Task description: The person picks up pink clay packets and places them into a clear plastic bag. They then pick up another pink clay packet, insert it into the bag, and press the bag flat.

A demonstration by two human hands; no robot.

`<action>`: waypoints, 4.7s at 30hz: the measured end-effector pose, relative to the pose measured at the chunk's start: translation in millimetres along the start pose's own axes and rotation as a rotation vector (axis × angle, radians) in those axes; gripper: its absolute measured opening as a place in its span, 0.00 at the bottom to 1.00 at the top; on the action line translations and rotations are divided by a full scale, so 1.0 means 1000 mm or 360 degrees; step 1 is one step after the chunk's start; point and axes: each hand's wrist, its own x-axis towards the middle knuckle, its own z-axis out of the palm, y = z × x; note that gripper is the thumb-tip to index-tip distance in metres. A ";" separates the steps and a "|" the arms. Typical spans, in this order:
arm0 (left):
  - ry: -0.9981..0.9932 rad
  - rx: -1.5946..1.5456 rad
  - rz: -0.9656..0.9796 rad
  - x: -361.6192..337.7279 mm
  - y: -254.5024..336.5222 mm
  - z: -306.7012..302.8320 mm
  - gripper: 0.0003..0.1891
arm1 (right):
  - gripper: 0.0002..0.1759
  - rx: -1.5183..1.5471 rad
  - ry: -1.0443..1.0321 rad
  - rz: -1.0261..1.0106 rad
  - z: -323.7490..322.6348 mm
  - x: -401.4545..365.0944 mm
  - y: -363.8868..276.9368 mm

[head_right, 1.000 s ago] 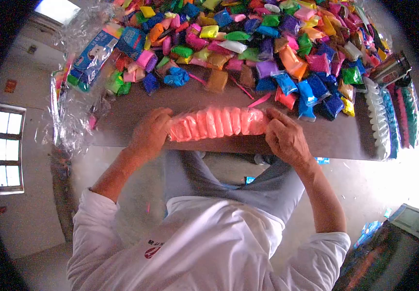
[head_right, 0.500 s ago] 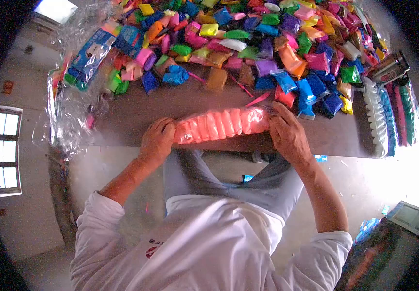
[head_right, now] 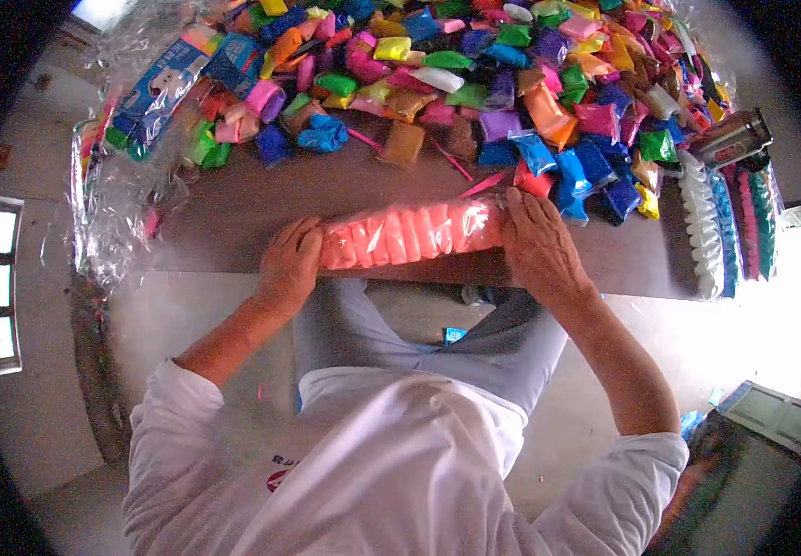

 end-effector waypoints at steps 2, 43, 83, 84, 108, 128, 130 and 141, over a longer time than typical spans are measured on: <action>-0.0030 0.0004 0.0002 0.002 0.002 -0.004 0.12 | 0.21 -0.0008 -0.0042 0.0009 -0.005 0.001 -0.003; 0.0072 -0.0447 -0.0201 -0.009 -0.004 -0.004 0.12 | 0.45 0.0392 0.0189 0.0024 -0.010 0.053 -0.124; 0.0252 -0.0550 -0.0237 0.036 0.029 0.013 0.10 | 0.38 0.0731 0.0328 0.0471 -0.010 -0.005 -0.054; 0.0253 -0.0553 -0.0239 0.036 0.029 0.013 0.10 | 0.35 0.0867 0.0375 0.0523 -0.011 -0.009 -0.047; -0.0477 -0.0580 -0.0137 0.039 0.029 -0.029 0.36 | 0.38 0.0881 -0.0301 0.0479 -0.035 0.013 0.014; 0.0177 -0.0038 0.0117 0.072 0.016 -0.091 0.27 | 0.30 0.0611 0.0449 0.0155 -0.084 0.030 -0.012; 0.0038 -0.0107 0.0046 0.048 0.011 -0.040 0.28 | 0.33 0.0820 0.0309 0.0213 -0.031 0.024 -0.014; -0.0203 -0.0246 0.0127 0.066 0.024 -0.030 0.35 | 0.36 0.1289 -0.0012 0.0445 -0.034 0.025 0.006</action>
